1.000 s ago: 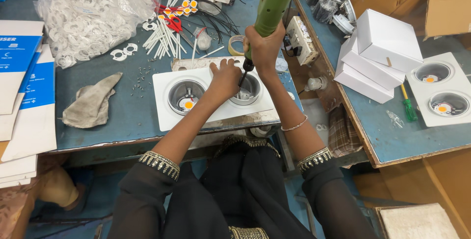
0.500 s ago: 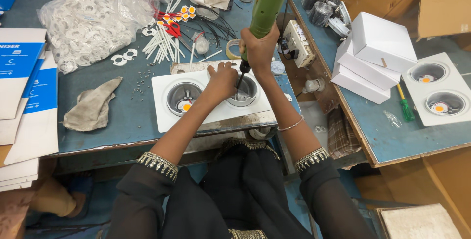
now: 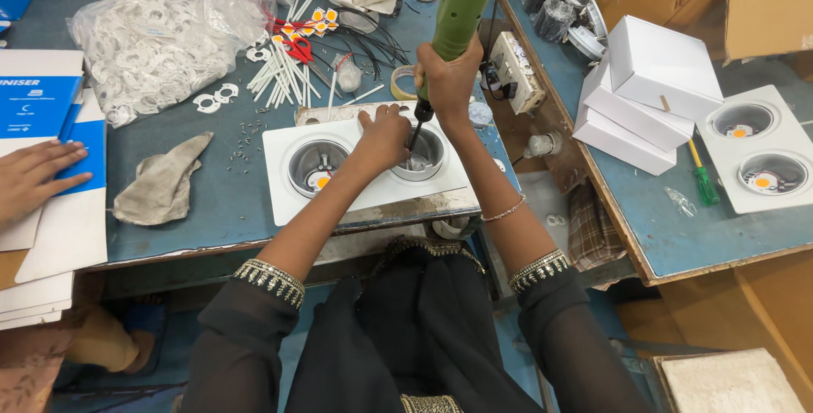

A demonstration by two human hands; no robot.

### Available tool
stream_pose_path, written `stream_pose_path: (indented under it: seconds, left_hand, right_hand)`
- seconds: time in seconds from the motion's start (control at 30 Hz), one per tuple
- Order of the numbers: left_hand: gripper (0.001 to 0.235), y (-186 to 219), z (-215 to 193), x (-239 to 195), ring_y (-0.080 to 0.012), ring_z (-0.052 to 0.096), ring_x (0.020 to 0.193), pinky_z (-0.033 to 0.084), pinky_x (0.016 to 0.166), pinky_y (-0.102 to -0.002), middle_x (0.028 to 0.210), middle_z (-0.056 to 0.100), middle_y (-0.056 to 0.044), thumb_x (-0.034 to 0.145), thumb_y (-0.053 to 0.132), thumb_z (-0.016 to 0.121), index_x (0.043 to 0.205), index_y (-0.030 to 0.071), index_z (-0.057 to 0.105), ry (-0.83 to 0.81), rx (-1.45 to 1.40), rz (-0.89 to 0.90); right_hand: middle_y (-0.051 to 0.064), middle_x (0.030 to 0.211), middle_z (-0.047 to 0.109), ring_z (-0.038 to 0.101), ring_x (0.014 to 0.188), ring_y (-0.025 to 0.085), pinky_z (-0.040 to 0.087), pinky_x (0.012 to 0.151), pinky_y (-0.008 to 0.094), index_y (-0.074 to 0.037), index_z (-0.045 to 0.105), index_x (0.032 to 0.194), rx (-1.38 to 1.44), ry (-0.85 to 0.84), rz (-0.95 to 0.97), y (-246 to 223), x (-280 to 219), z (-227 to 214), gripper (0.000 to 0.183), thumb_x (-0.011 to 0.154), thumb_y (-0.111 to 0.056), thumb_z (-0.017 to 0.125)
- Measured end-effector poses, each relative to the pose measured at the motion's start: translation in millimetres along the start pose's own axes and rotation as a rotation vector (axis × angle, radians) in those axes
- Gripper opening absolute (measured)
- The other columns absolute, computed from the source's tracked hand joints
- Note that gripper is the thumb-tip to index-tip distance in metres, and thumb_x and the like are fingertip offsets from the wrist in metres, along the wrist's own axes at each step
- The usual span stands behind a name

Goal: The person assembles an LED lighting fixture by inserting components into a white metal housing, connecting wires, and using an electric screwdriver to secure the internal parts.

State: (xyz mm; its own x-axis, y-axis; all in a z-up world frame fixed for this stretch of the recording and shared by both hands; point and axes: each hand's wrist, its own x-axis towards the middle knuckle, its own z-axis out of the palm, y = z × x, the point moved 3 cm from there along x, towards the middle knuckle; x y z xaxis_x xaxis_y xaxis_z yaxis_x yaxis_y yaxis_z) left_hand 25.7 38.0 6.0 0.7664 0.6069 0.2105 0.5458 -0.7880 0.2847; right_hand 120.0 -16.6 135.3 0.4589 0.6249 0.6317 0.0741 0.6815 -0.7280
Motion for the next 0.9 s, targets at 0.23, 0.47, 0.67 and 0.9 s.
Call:
stream_pose_path:
  seconds: [0.23,0.47,0.67,0.9]
  left_hand:
    - [0.027,-1.9,4.4,1.6,-0.0364,0.048,0.127,0.032,0.102,-0.072,0.126,0.057,-0.018,0.068,0.015,0.082,0.093,0.006,0.076,-0.017,-0.012,-0.008]
    - [0.028,1.4,0.0,0.7,-0.0382,0.045,0.129,0.029,0.102,-0.075,0.130,0.053,-0.019,0.067,0.016,0.084,0.092,0.006,0.077,-0.008,0.005,-0.004]
    - [0.028,1.4,-0.3,-1.2,-0.0371,0.044,0.132,0.028,0.105,-0.075,0.131,0.053,-0.018,0.069,0.018,0.085,0.094,0.007,0.076,-0.055,0.010,-0.020]
    - [0.027,-1.4,5.0,0.8,-0.0382,0.043,0.132,0.028,0.103,-0.076,0.134,0.051,-0.020,0.071,0.016,0.082,0.095,0.006,0.076,-0.026,0.020,0.007]
  right_hand:
    - [0.006,0.066,0.055,0.054,0.044,0.015,0.045,0.041,0.031,0.001,0.048,0.101,-0.007,-0.013,-0.005,5.2,-0.8,2.2,0.023,0.083,0.009,0.061]
    - [0.007,0.065,0.056,0.055,0.043,0.016,0.045,0.041,0.031,0.001,0.047,0.100,0.004,-0.017,0.003,1.1,3.5,3.9,0.023,0.084,0.010,0.061]
    - [0.006,0.067,0.057,0.055,0.043,0.015,0.045,0.040,0.031,0.000,0.046,0.100,-0.002,-0.001,-0.007,3.5,3.5,4.3,0.025,0.082,0.009,0.061]
    - [0.007,0.063,0.056,0.055,0.043,0.016,0.044,0.040,0.032,0.002,0.046,0.096,-0.005,0.006,0.003,9.4,0.7,1.0,0.020,0.086,0.010,0.062]
